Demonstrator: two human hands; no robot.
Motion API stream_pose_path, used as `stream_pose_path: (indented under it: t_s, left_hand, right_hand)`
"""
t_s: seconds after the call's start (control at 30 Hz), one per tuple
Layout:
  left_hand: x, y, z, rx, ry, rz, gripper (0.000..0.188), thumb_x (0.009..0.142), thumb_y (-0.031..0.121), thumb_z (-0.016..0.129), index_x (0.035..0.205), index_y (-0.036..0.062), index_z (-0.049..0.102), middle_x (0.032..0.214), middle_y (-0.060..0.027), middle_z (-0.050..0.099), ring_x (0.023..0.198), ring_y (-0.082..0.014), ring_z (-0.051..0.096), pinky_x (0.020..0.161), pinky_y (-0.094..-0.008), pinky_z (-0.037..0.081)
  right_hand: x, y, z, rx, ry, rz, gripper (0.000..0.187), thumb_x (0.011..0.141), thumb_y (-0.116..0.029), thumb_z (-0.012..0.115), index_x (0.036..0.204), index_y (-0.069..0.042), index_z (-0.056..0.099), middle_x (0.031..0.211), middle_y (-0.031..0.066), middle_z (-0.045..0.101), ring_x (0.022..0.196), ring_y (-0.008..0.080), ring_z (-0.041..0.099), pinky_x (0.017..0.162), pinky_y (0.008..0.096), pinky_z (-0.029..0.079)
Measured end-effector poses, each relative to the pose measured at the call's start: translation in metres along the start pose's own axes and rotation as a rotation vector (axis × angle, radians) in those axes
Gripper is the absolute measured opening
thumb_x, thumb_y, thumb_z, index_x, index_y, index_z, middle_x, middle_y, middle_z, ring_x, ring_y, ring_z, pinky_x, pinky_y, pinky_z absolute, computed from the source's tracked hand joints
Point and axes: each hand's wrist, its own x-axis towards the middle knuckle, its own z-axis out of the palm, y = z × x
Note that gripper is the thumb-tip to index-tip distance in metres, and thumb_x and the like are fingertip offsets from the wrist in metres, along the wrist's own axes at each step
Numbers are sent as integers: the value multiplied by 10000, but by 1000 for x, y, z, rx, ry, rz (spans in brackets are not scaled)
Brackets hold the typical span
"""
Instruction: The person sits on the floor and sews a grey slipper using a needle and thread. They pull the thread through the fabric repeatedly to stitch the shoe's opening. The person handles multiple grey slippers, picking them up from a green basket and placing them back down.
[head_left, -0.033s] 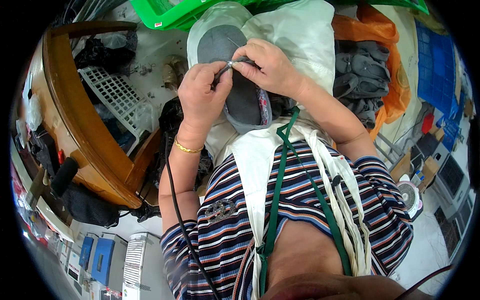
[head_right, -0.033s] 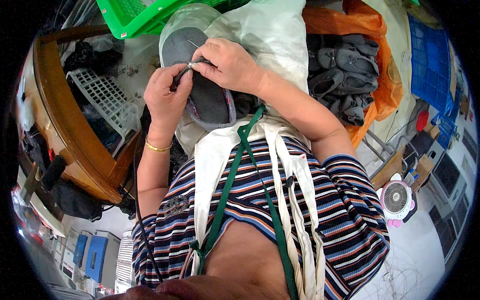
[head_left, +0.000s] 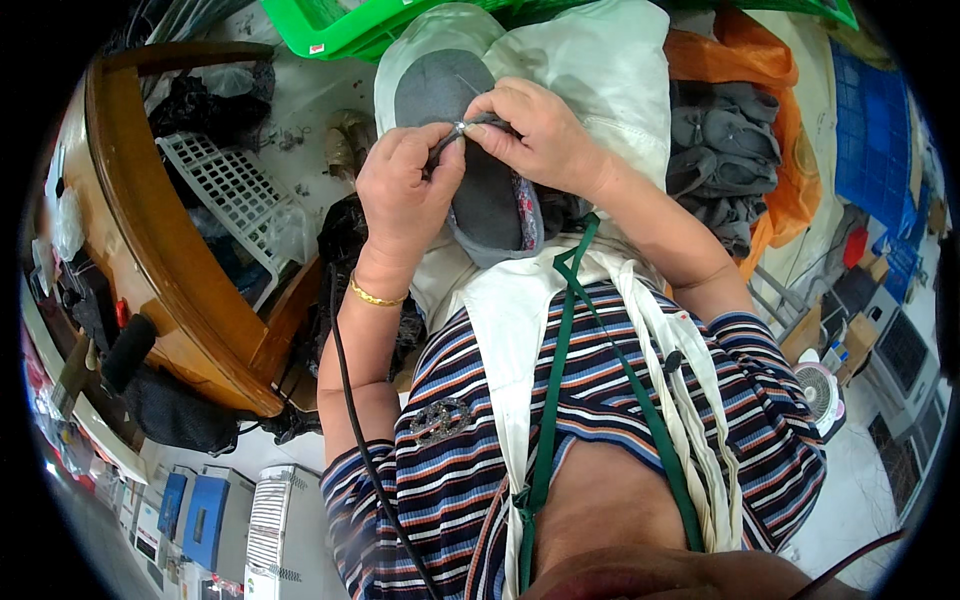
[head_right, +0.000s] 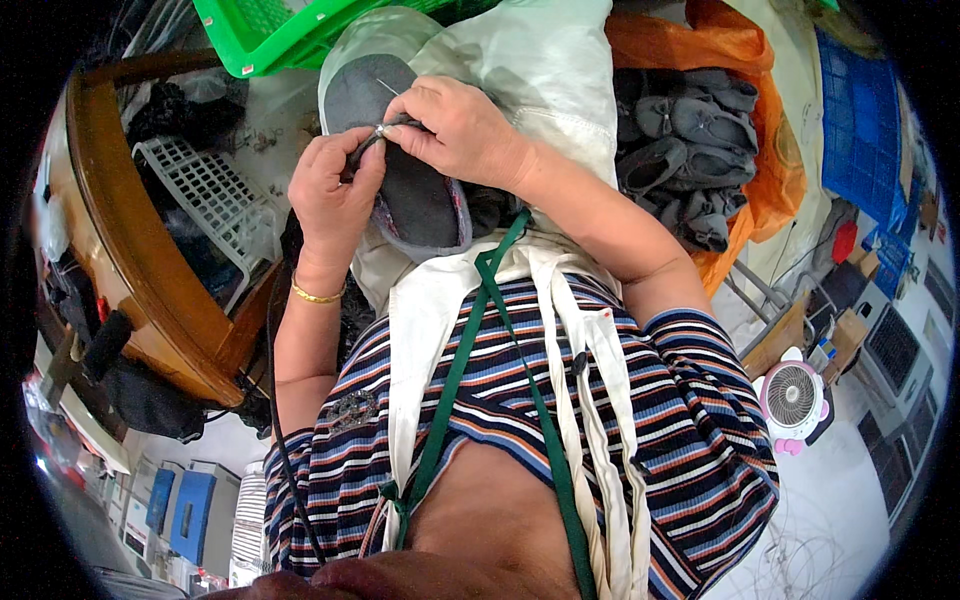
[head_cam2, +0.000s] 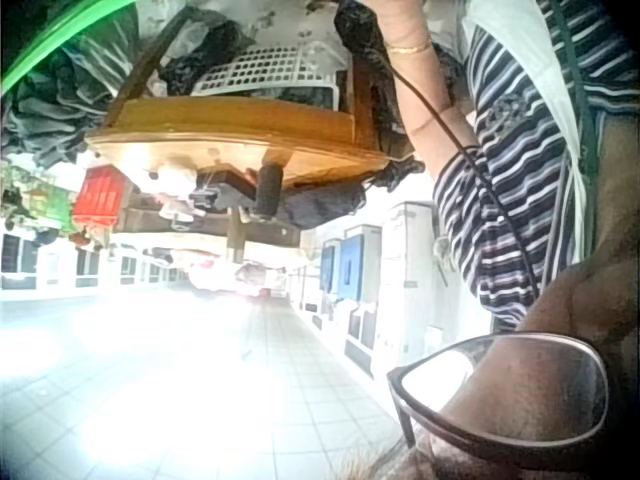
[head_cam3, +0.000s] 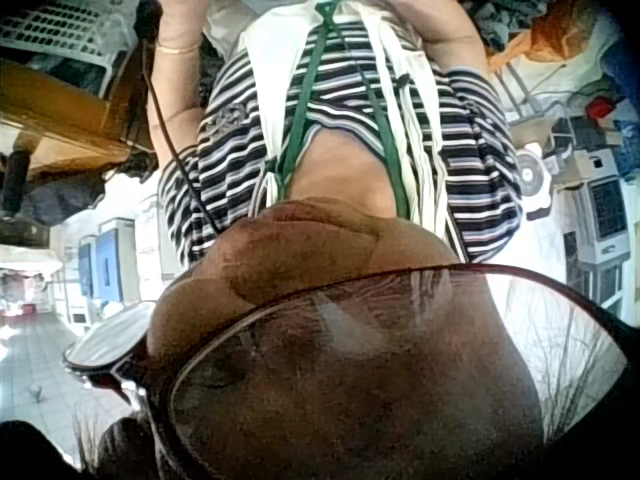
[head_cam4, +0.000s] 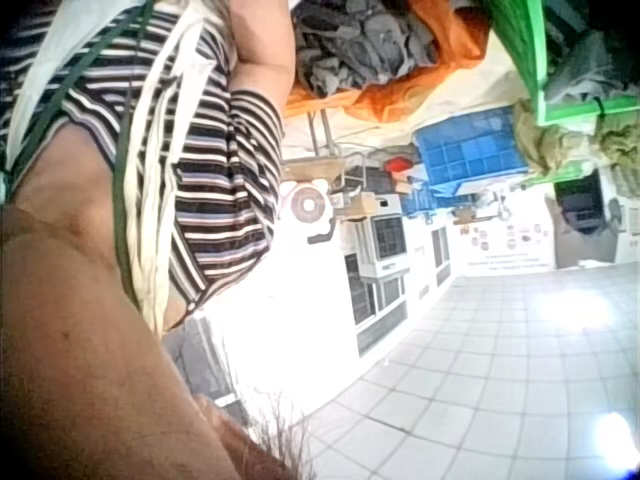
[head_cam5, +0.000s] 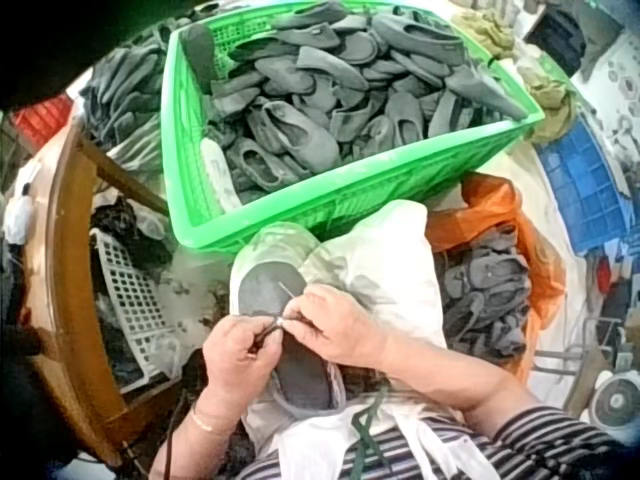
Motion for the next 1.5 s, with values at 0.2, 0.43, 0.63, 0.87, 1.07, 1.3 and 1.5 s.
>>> stream_pose_path:
  t_s: [0.2, 0.43, 0.63, 0.87, 1.07, 1.3, 1.5]
  left_hand:
    - [-2, 5, -6, -125, -128, -196, 140, 784, 67, 731, 913, 39, 684, 743, -73, 615, 606, -184, 562, 557, -292, 456]
    - [4, 7, -8, -107, -153, -211, 127, 807, 92, 717, 915, 33, 688, 748, -94, 612, 626, -216, 575, 574, -312, 461]
    - [13, -5, -3, -35, -192, -162, 164, 857, 125, 710, 959, -1, 687, 790, -43, 636, 643, -101, 531, 605, -255, 449]
    - [36, -12, -10, -141, -389, -434, 248, 894, 231, 683, 893, -17, 666, 697, -22, 607, 621, -92, 528, 577, -257, 439]
    - [51, -7, -12, -355, -430, -771, 257, 916, 301, 693, 894, 49, 647, 695, 3, 616, 527, -54, 542, 474, -198, 422]
    - [49, -16, -10, -350, -353, -740, 245, 905, 259, 696, 862, 26, 633, 665, -9, 625, 544, -65, 565, 483, -215, 435]
    - [31, -36, -8, -309, -269, -547, 194, 874, 177, 715, 822, 5, 642, 650, -7, 621, 584, -62, 556, 538, -239, 441]
  right_hand:
    - [-5, -3, 2, 10, 18, 17, 162, 822, -158, 717, 938, -61, 659, 806, 106, 572, 715, 289, 582, 632, 374, 486]
    - [-6, 4, 6, -7, 2, 29, 202, 861, -197, 708, 996, -62, 643, 772, 97, 527, 708, 271, 534, 637, 357, 440]
    - [-6, 2, -4, -64, -55, 157, 258, 865, -271, 702, 961, -42, 632, 814, 113, 568, 777, 299, 580, 673, 369, 478]
    - [-19, 14, -49, -671, -129, 49, 218, 779, -245, 744, 801, -68, 619, 768, 93, 585, 777, 278, 632, 637, 372, 525]
    - [11, 9, -27, -22, 330, 155, 177, 918, -199, 679, 989, -37, 678, 813, 45, 636, 679, 139, 601, 591, 264, 470]
    - [20, -14, 27, 1148, 221, 576, 255, 1018, -257, 540, 1057, -17, 621, 807, -1, 605, 650, 61, 570, 562, 196, 455]
    - [-17, -18, 14, 1078, 8, 394, 227, 1043, -223, 479, 936, -34, 542, 781, 19, 558, 677, 81, 536, 649, 224, 473]
